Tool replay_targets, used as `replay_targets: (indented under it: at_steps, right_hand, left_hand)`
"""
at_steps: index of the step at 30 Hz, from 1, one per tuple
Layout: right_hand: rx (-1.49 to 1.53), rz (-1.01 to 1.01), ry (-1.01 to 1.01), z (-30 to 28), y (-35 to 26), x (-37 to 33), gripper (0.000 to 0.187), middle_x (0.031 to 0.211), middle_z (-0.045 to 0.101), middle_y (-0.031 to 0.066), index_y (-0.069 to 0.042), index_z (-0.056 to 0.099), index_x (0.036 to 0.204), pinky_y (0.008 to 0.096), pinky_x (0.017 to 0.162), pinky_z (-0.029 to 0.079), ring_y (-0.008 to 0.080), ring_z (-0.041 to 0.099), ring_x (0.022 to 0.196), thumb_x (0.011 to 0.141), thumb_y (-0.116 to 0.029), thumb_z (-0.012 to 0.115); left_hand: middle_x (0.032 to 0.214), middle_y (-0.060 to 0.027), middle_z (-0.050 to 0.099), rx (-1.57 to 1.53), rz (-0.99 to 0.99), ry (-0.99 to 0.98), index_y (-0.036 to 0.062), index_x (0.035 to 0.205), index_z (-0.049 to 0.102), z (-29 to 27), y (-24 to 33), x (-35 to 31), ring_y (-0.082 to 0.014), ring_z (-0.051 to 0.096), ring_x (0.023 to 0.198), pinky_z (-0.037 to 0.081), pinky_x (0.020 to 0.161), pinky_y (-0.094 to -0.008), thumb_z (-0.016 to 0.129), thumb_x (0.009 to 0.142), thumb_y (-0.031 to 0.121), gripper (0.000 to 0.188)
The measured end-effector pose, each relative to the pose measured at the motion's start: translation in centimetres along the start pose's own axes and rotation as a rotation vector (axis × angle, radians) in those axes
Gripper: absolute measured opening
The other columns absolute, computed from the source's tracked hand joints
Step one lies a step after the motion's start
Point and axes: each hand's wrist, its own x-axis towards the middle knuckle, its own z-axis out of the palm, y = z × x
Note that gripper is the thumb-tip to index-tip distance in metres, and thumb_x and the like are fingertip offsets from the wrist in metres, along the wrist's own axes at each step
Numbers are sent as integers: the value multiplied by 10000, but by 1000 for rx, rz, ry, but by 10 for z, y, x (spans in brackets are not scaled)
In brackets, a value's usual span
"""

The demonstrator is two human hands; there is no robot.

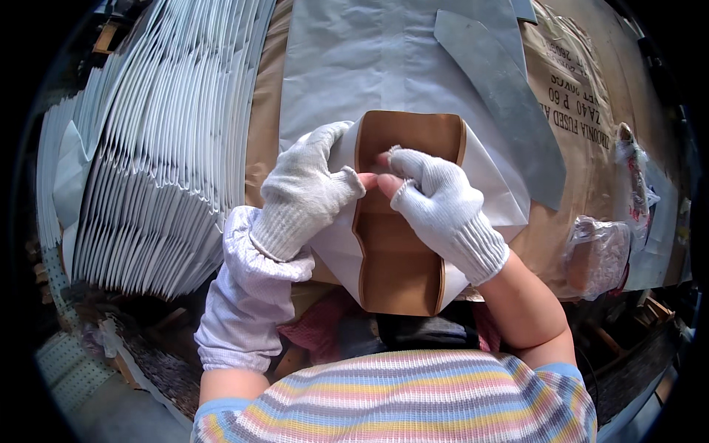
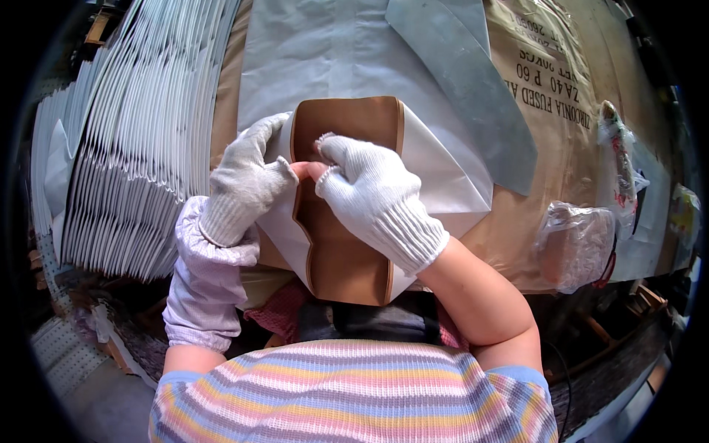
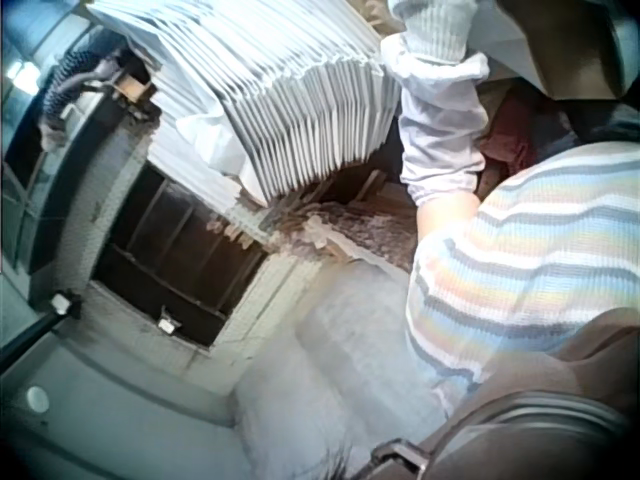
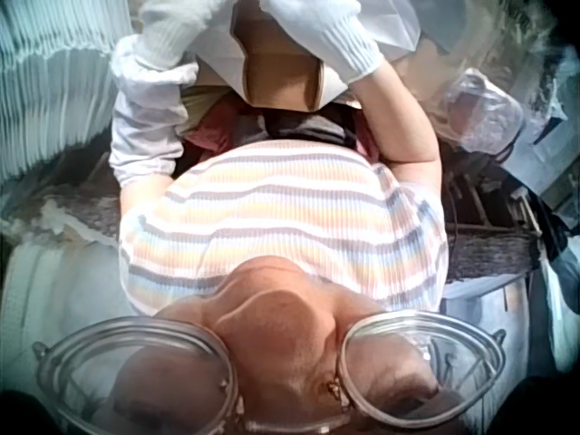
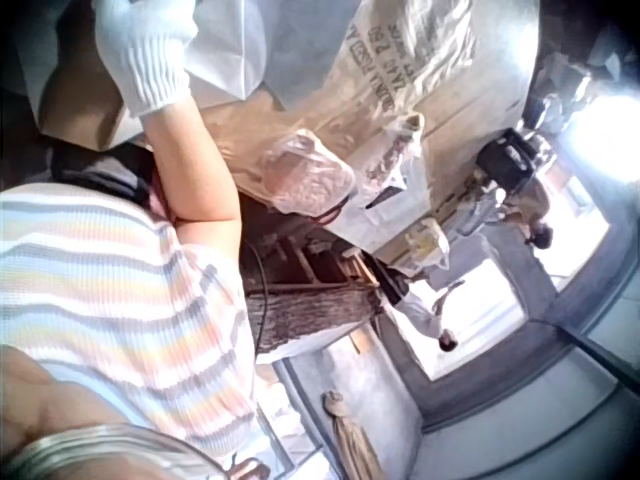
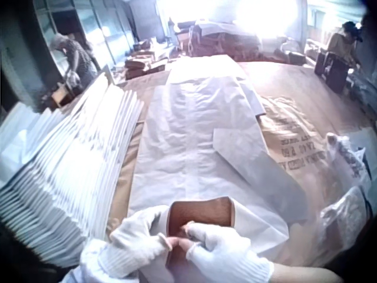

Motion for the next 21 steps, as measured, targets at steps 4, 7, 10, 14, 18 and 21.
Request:
replay_targets:
  at_steps: [4,7,10,14,18,21]
  right_hand:
    - [378,151,12,15,-14,6,326,953,769,92,50,699,1186,306,797,566,159,717,879,992,-211,694]
    - [546,202,-76,17,-17,17,268,904,739,48,49,719,1139,255,765,565,103,685,828,1022,-187,671]
    - [591,197,-80,17,-15,20,258,898,742,54,49,717,1132,257,762,572,101,691,817,1026,-181,668]
    - [675,253,-59,19,-13,19,266,882,746,56,48,712,1142,248,755,573,96,705,804,1029,-189,668]
    - [613,259,-61,18,-13,20,256,870,750,51,41,721,1113,240,741,566,95,710,804,1024,-194,669]
    - [487,194,-37,19,-14,21,225,841,751,60,30,733,1059,244,726,555,103,712,795,1000,-178,669]
  left_hand:
    - [1252,-168,697,-65,5,-34,82,1348,640,-3,-2,0,-334,693,1137,558,971,-420,856,788,231,618]
    - [1238,-164,699,-77,15,-28,81,1344,641,-4,-2,-3,-330,700,1120,566,958,-420,851,793,218,606]
    - [1268,-163,674,-121,-30,-106,26,1389,599,-11,6,-2,-284,673,1161,547,998,-380,862,826,232,655]
    - [1300,-158,654,-162,-11,-151,-6,1421,568,-10,-2,-1,-257,644,1203,536,1020,-363,873,846,259,703]
    - [1277,-163,668,-204,16,-118,9,1399,588,-7,-9,-4,-276,666,1169,549,999,-371,861,836,230,663]
    - [1227,-172,695,-176,35,-75,40,1355,630,-6,-3,-4,-307,709,1103,576,950,-383,829,823,172,583]
